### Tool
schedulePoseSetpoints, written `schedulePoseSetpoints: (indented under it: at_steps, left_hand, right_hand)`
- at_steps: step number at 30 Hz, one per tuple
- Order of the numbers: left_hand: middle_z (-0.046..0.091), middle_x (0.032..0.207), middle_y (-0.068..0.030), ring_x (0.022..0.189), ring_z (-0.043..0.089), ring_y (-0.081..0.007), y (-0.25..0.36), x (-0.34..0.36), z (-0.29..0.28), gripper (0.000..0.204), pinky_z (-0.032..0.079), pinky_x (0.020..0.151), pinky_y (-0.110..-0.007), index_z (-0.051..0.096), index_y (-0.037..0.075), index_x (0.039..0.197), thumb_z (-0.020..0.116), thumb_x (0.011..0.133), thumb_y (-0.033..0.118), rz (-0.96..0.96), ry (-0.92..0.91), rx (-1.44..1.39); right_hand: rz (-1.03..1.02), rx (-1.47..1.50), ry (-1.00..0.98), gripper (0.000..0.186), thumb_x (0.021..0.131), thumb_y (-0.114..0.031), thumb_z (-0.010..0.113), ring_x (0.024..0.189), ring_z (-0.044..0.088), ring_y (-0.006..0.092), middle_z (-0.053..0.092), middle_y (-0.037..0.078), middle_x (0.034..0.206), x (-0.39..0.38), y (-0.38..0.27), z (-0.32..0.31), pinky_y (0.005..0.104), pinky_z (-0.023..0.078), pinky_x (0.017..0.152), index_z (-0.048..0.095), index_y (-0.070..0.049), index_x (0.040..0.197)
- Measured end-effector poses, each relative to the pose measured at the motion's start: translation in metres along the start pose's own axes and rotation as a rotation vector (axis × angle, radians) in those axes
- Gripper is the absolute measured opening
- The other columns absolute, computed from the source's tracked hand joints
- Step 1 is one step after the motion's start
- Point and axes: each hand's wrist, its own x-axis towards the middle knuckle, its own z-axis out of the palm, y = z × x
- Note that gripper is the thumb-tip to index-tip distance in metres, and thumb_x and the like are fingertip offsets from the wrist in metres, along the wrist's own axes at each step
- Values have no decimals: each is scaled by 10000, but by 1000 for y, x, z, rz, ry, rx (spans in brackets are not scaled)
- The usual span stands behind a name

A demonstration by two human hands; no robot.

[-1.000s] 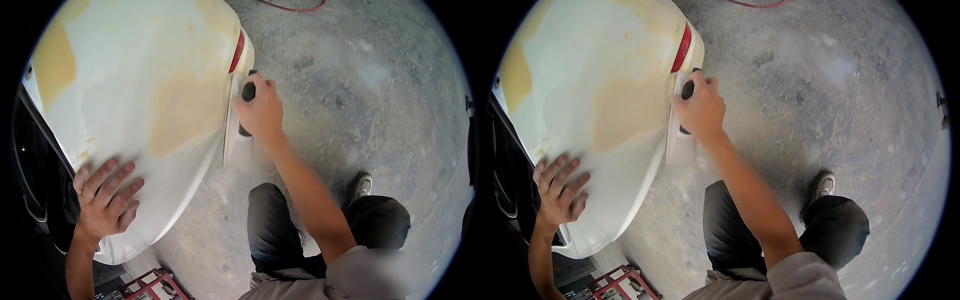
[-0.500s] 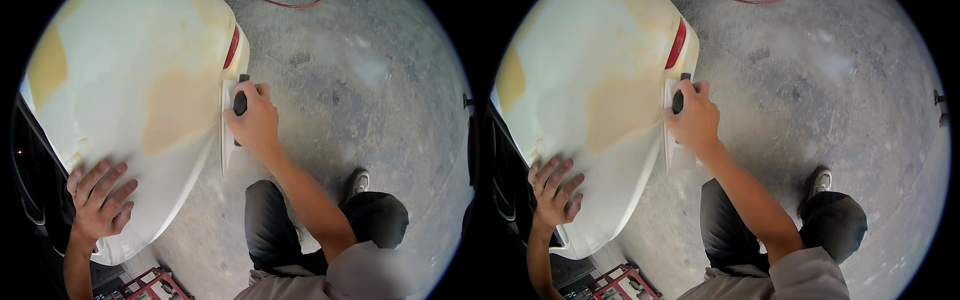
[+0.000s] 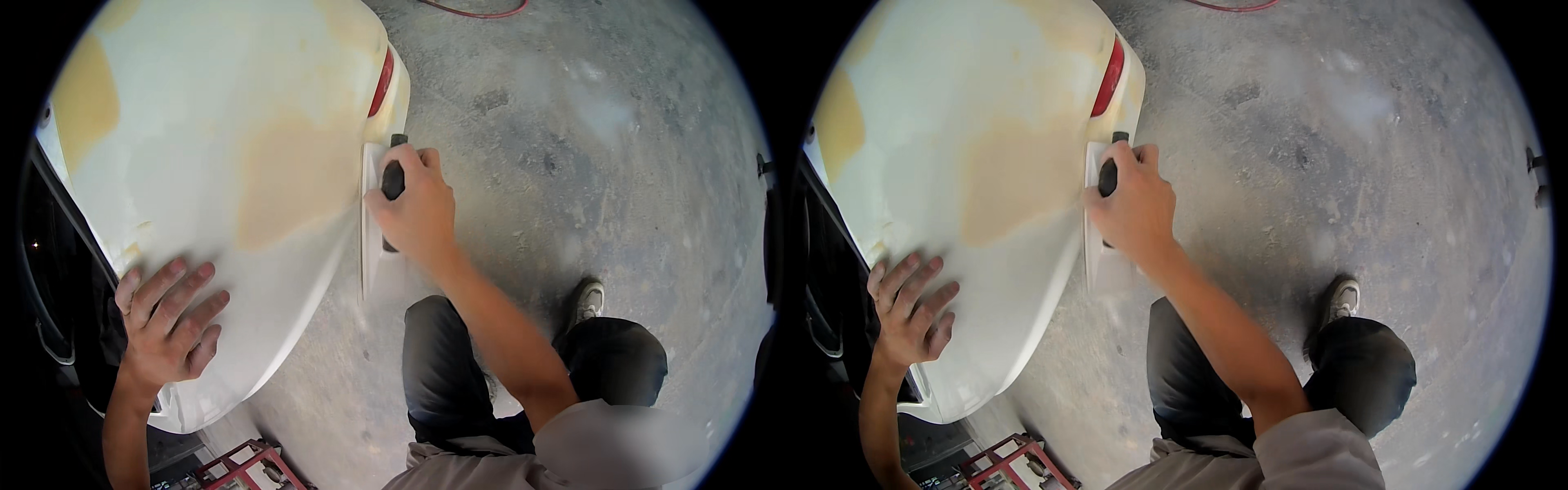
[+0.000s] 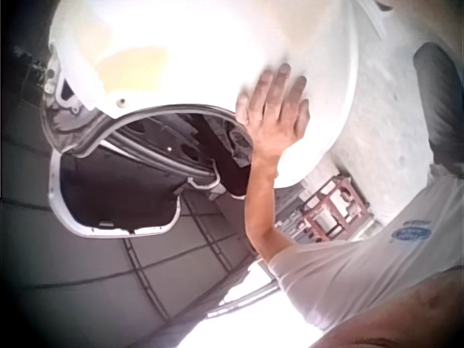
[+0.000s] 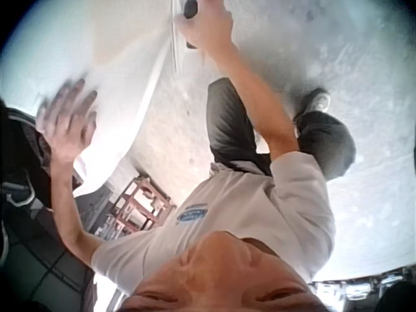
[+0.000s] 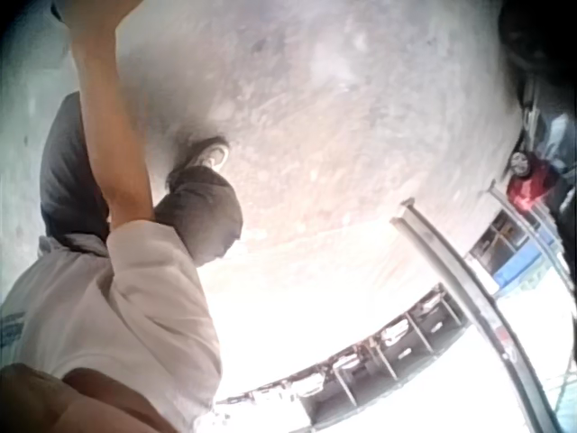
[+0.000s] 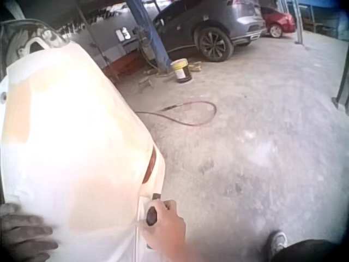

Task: The person sands the surface of a white car bumper with a sanding block, moving across different areas to smooth the surface. The person holds the bumper steady with one hand while sanding with the other.

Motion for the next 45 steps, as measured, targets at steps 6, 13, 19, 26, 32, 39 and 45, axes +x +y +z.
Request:
schedulePoseSetpoints:
  at_steps: [6, 13, 19, 26, 32, 39, 45]
  left_hand:
    - [667, 1385, -35, 1389, 502, -271, -1, 0, -1, 305, 201, 1250, -516, 762, 223, 1092, 663, 805, 255, -7, -22, -3]
    - [662, 1387, -35, 1379, 511, -270, 3, 0, -1, 289, 209, 1244, -515, 768, 219, 1071, 670, 800, 242, -21, -21, 4]
    - [666, 1377, -41, 1367, 523, -272, 2, -1, -1, 282, 218, 1237, -516, 772, 219, 1058, 684, 791, 231, -17, -18, -6]
    - [679, 1359, -37, 1360, 529, -266, 2, 0, -1, 290, 212, 1237, -506, 768, 224, 1077, 670, 805, 236, -7, -4, 2]
    - [676, 1365, -38, 1364, 522, -267, 1, 1, -2, 300, 208, 1238, -509, 769, 219, 1087, 660, 807, 238, -7, -13, 7]
    - [676, 1358, -45, 1354, 520, -270, 0, -1, -3, 306, 200, 1243, -513, 774, 218, 1067, 666, 783, 251, -5, -40, 30]
    - [658, 1362, -82, 1382, 483, -315, -1, -4, -6, 319, 190, 1237, -547, 758, 191, 1077, 635, 789, 251, 47, -70, 55]
  right_hand:
    - [34, -140, 110, 380, 745, -211, 780, 754, 692, 380, 570, 147, 1095, 14, 34, -20, 475, 567, 658, 603, -140, 1074]
    - [-17, -57, -23, 374, 754, -193, 756, 724, 684, 376, 568, 162, 1095, 2, 11, -5, 479, 566, 641, 575, -136, 1076]
    - [-98, -105, 54, 363, 742, -184, 773, 652, 668, 375, 574, 160, 1073, 4, 14, 1, 474, 560, 616, 572, -126, 1039]
    - [-47, -116, 68, 354, 733, -165, 771, 754, 692, 368, 591, 125, 1093, 20, 15, 1, 459, 568, 654, 591, -153, 1038]
    - [-167, -152, 100, 353, 741, -180, 777, 708, 673, 365, 585, 138, 1044, 39, 30, -2, 455, 565, 615, 593, -129, 1037]
    - [-17, 35, -16, 377, 753, -140, 743, 836, 685, 372, 577, 106, 1103, 4, 40, -24, 468, 556, 740, 594, -183, 1096]
    - [-291, -30, 74, 493, 719, -69, 735, 998, 640, 346, 613, 102, 1118, 40, 65, -28, 452, 549, 816, 600, -156, 1185]
